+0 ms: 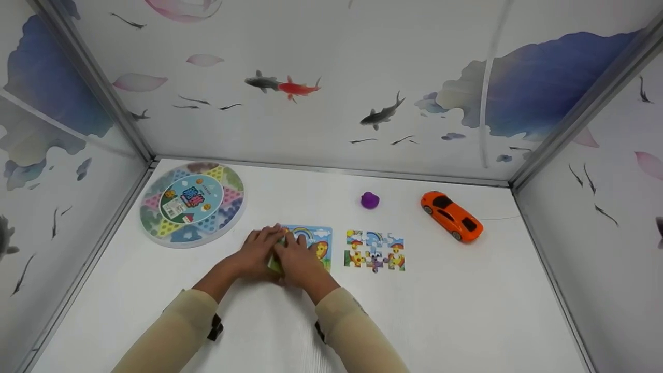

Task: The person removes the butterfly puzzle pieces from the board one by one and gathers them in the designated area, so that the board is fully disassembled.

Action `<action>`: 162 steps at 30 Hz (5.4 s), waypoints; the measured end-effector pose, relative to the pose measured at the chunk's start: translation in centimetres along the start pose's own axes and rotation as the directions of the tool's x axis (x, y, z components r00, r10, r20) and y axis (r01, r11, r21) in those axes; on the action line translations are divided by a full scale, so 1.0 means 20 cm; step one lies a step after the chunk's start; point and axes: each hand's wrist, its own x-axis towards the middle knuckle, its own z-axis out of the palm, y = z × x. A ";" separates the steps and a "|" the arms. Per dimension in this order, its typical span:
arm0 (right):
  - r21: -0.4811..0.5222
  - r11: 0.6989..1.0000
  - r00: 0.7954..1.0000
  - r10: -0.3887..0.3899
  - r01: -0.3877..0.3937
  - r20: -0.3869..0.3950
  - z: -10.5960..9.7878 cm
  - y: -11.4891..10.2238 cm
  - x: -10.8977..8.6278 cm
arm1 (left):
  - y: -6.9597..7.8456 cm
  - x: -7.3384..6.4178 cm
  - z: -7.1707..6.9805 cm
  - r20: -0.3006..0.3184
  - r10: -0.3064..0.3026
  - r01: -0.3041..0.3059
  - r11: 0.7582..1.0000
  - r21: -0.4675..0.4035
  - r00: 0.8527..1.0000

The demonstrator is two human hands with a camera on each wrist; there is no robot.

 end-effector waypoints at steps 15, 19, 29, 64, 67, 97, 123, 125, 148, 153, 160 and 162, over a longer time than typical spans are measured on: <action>-0.020 0.999 0.999 -0.042 0.042 -0.010 0.02 0.00 -0.02 | -0.02 0.00 0.01 -0.009 0.003 -0.002 0.999 0.034 1.000; -0.069 0.996 0.998 -0.050 0.048 -0.030 0.03 -0.01 -0.03 | -0.01 0.00 0.01 -0.019 0.011 -0.010 0.998 0.059 1.000; -0.009 0.997 0.996 -0.079 0.079 -0.046 0.02 -0.01 -0.05 | -0.03 0.01 0.02 -0.020 -0.005 0.005 1.000 0.018 1.000; 0.210 0.950 0.963 -0.192 0.231 -0.192 -0.01 0.23 -0.17 | -0.01 0.01 0.00 -0.003 -0.005 0.005 1.000 0.027 1.000; 0.215 0.956 0.968 -0.161 0.201 -0.191 -0.02 0.27 -0.19 | -0.01 0.01 0.00 -0.005 -0.008 0.008 1.000 0.025 1.000; 0.279 0.960 0.986 0.051 -0.005 -0.157 0.00 0.57 -0.54 | -0.02 0.01 0.03 0.002 -0.054 0.054 0.998 -0.013 0.999; 0.212 0.976 0.988 -0.015 0.047 -0.153 -0.02 0.69 -0.70 | -0.01 0.01 0.01 0.004 -0.050 0.050 0.998 -0.026 0.999; 0.204 0.978 0.990 -0.016 0.044 -0.141 -0.02 0.69 -0.70 | -0.01 0.01 0.01 0.008 -0.053 0.053 0.998 -0.022 0.999; 0.073 0.989 0.974 -0.111 0.128 -0.198 -0.01 0.69 -0.70 | -0.02 0.01 0.02 -0.006 -0.034 0.034 0.999 -0.022 0.999; 0.125 0.989 0.982 -0.055 0.079 -0.180 0.00 0.68 -0.70 | -0.01 0.01 0.02 0.001 -0.049 0.049 0.999 -0.021 0.999; 0.197 0.980 0.982 0.032 0.006 -0.188 -0.01 0.61 -0.64 | -0.01 0.01 0.02 0.010 -0.059 0.059 0.998 0.000 0.998; 0.191 0.981 0.980 0.026 0.013 -0.200 -0.01 0.58 -0.61 | -0.01 0.01 0.02 0.010 -0.061 0.061 0.998 0.001 0.998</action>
